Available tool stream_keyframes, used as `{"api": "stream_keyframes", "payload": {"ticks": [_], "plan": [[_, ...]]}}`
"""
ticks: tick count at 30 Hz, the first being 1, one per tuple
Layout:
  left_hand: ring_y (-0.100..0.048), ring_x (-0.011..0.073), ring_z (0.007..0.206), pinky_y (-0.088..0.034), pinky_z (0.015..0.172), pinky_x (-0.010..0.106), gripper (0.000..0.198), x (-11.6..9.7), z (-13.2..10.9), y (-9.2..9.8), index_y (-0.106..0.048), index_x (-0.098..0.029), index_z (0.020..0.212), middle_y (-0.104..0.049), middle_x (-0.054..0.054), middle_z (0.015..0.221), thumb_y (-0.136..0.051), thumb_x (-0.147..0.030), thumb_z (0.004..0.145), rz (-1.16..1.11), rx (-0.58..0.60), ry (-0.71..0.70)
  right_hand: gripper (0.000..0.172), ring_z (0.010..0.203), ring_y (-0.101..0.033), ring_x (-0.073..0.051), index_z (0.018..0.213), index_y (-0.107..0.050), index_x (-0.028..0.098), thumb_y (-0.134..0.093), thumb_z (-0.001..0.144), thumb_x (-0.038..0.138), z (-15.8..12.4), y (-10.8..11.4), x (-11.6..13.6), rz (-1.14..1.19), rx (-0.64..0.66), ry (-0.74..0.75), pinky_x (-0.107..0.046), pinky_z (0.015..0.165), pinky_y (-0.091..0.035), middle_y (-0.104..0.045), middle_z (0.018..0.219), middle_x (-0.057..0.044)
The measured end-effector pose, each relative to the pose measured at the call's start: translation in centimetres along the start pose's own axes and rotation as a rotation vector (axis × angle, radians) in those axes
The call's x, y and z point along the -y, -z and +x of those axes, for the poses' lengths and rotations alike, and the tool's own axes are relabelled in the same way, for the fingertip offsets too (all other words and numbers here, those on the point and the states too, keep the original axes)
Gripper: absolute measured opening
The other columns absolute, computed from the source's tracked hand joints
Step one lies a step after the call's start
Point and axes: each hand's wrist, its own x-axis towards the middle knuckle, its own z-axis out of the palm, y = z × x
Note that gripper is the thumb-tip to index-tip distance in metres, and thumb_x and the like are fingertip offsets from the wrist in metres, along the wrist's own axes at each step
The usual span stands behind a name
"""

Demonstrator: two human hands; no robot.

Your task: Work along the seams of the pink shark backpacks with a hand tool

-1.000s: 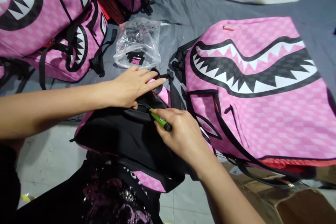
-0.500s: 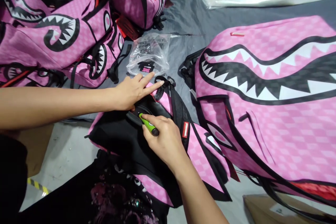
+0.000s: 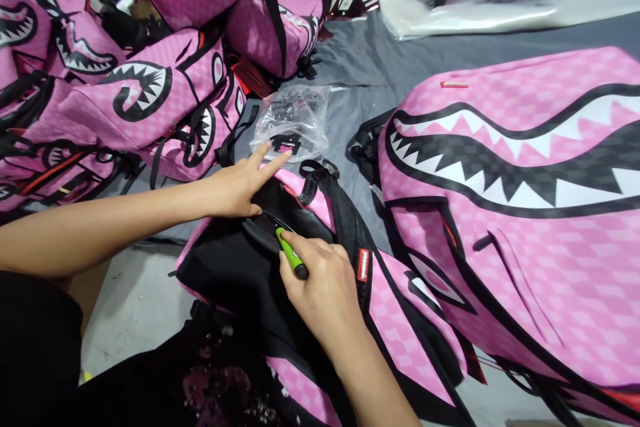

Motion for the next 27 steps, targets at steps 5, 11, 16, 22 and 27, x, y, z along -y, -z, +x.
{"api": "stream_keyframes", "payload": {"ticks": [5,11,16,22,27], "plan": [[-0.06,0.0289,0.119,-0.052,0.087,0.035,0.105,0.1,0.4,-1.0,0.002,-0.024,0.158,-0.028,0.02,0.156,-0.065,-0.023,0.077,-0.029,-0.06,-0.006,0.024,0.084,-0.072,-0.022,0.108,-0.072,0.022,-0.059,0.089,0.028,0.5,-1.3,-0.6,0.025,-0.065,-0.018,-0.041,0.082,-0.048,-0.077,0.099,-0.005],[-0.062,0.03,0.116,-0.053,0.088,0.038,0.103,-0.1,1.0,-1.1,-0.002,-0.022,0.158,-0.027,0.02,0.156,-0.066,-0.019,0.077,-0.053,-0.058,0.002,0.023,0.086,-0.072,-0.024,0.107,-0.073,0.022,-0.062,0.089,0.033,1.0,-2.6,0.1,0.091,-0.134,-0.121,-0.044,0.087,-0.049,-0.077,0.1,-0.006],[-0.061,0.0305,0.116,-0.053,0.088,0.037,0.102,0.1,1.2,-0.9,-0.007,-0.018,0.158,-0.028,0.022,0.154,-0.068,-0.018,0.077,-0.079,-0.026,-0.035,0.024,0.087,-0.072,-0.024,0.107,-0.074,0.021,-0.065,0.087,0.031,1.3,-2.6,1.0,0.091,-0.153,-0.199,-0.045,0.088,-0.051,-0.077,0.101,-0.007],[-0.061,0.0306,0.116,-0.053,0.087,0.036,0.099,0.3,1.3,-1.0,-0.011,-0.016,0.158,-0.031,0.024,0.152,-0.067,-0.014,0.076,-0.106,-0.041,-0.052,0.024,0.092,-0.072,-0.025,0.107,-0.074,0.021,-0.065,0.087,0.03,1.6,-2.4,1.5,0.101,-0.114,-0.234,-0.045,0.089,-0.053,-0.077,0.103,-0.007],[-0.061,0.0311,0.115,-0.053,0.087,0.038,0.098,0.4,1.4,-1.0,-0.011,-0.015,0.157,-0.031,0.025,0.151,-0.067,-0.013,0.077,-0.111,-0.027,-0.059,0.024,0.095,-0.072,-0.026,0.107,-0.075,0.02,-0.065,0.087,0.03,1.9,-2.3,1.6,0.115,-0.093,-0.257,-0.047,0.091,-0.055,-0.076,0.104,-0.007]]}}
